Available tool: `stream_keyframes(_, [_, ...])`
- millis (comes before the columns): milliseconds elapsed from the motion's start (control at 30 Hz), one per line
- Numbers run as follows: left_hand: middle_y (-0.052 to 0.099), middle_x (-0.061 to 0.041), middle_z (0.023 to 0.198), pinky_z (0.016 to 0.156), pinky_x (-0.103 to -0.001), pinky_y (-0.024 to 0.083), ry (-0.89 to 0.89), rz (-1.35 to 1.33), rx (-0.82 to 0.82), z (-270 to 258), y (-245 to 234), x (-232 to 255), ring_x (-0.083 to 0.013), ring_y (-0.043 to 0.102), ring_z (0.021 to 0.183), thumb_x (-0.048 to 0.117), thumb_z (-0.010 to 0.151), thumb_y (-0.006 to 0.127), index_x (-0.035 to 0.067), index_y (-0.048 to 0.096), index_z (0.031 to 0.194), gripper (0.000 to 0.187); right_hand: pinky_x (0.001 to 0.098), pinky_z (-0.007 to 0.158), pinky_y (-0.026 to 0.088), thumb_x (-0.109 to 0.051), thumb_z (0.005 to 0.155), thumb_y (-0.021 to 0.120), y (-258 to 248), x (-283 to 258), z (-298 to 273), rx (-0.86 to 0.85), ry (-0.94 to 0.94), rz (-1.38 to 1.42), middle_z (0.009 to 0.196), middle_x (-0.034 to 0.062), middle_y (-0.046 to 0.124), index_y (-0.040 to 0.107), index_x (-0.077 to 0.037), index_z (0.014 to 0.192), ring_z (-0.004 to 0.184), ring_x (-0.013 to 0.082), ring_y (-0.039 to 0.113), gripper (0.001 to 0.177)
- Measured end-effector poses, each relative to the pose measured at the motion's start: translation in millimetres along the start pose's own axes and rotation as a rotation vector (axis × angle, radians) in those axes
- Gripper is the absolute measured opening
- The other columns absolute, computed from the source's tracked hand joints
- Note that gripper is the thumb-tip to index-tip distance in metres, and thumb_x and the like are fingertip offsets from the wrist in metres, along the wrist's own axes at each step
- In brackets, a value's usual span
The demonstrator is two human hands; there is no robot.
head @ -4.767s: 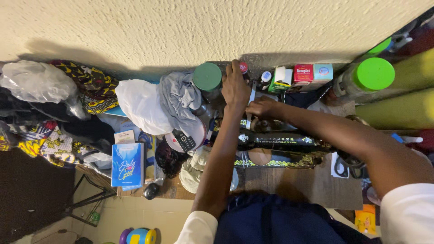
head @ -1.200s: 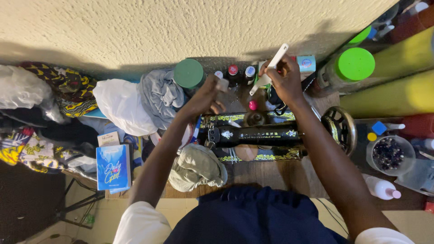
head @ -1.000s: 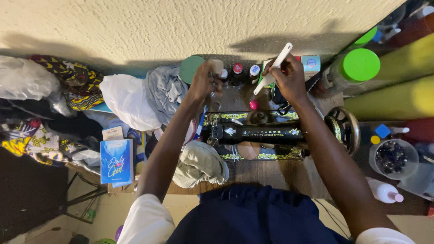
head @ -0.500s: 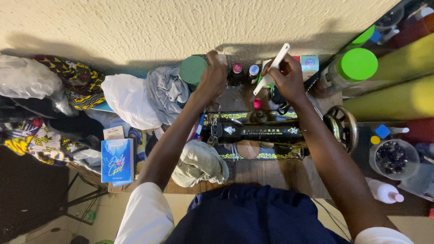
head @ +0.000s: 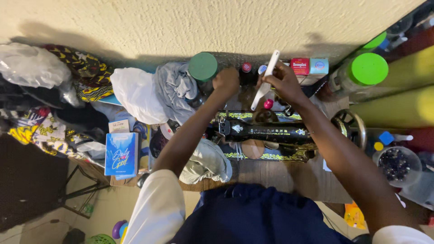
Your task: The person cleans a cluttered workspace by wiping down a sewing machine with a cloth and organizing various small objects including beads, bottles, and boxes into containers and drawers.
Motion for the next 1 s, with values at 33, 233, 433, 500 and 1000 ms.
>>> stream_keyframes(33, [0.069, -0.018, 0.123, 0.091, -0.051, 0.057, 0.020, 0.051, -0.023, 4, 12, 1, -0.0374, 0.068, 0.115, 0.017, 0.088, 0.066, 0.011, 0.057, 0.128, 0.041, 0.0355, 0.081, 0.059, -0.001, 0.095, 0.061, -3, 3, 0, 0.025, 0.023, -0.019, 0.091, 0.0105, 0.071, 0.056, -0.001, 0.112, 0.087, 0.0190, 0.072, 0.017])
stream_keyframes(233, [0.071, -0.024, 0.119, 0.092, -0.053, 0.058, 0.044, -0.027, 0.037, 11, 22, -3, -0.0413, 0.070, 0.112, 0.011, 0.095, 0.060, 0.006, 0.055, 0.131, 0.037, 0.0359, 0.083, 0.057, 0.002, 0.095, 0.061, -9, -4, -6, 0.007, -0.084, -0.058, 0.093, 0.0110, 0.072, 0.058, -0.001, 0.111, 0.090, 0.0199, 0.072, 0.016])
stream_keyframes(433, [0.069, -0.031, 0.108, 0.088, -0.057, 0.053, 0.286, -0.075, 0.040, -16, 17, -20, -0.0483, 0.068, 0.102, 0.003, 0.087, 0.058, 0.002, 0.039, 0.145, 0.061, 0.0361, 0.086, 0.056, 0.003, 0.096, 0.060, -7, -8, -7, 0.005, -0.077, -0.021, 0.093, 0.0122, 0.072, 0.056, 0.000, 0.113, 0.090, 0.0209, 0.071, 0.017])
stream_keyframes(500, [0.068, -0.031, 0.109, 0.089, -0.057, 0.052, 0.429, -0.031, -0.007, -30, 33, -27, -0.0488, 0.067, 0.102, 0.002, 0.082, 0.059, 0.002, 0.042, 0.143, 0.063, 0.0368, 0.086, 0.058, 0.002, 0.095, 0.059, -10, -11, -8, 0.027, -0.064, 0.003, 0.093, 0.0119, 0.072, 0.055, 0.000, 0.113, 0.090, 0.0211, 0.073, 0.018])
stream_keyframes(1000, [0.054, -0.014, 0.125, 0.071, -0.043, 0.059, 1.143, 0.352, 0.118, -87, 42, 72, -0.0351, 0.062, 0.109, 0.027, 0.077, 0.074, 0.019, 0.055, 0.138, 0.064, 0.0337, 0.083, 0.056, 0.002, 0.096, 0.061, -43, -20, -12, 0.235, -0.097, -0.001, 0.094, 0.0108, 0.071, 0.055, 0.000, 0.108, 0.089, 0.0191, 0.071, 0.014])
Point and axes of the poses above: each hand's wrist, its own z-axis towards the middle knuckle, its own y-axis out of the palm, x = y × z, the point moved 10 cm from there along z, towards the middle knuckle
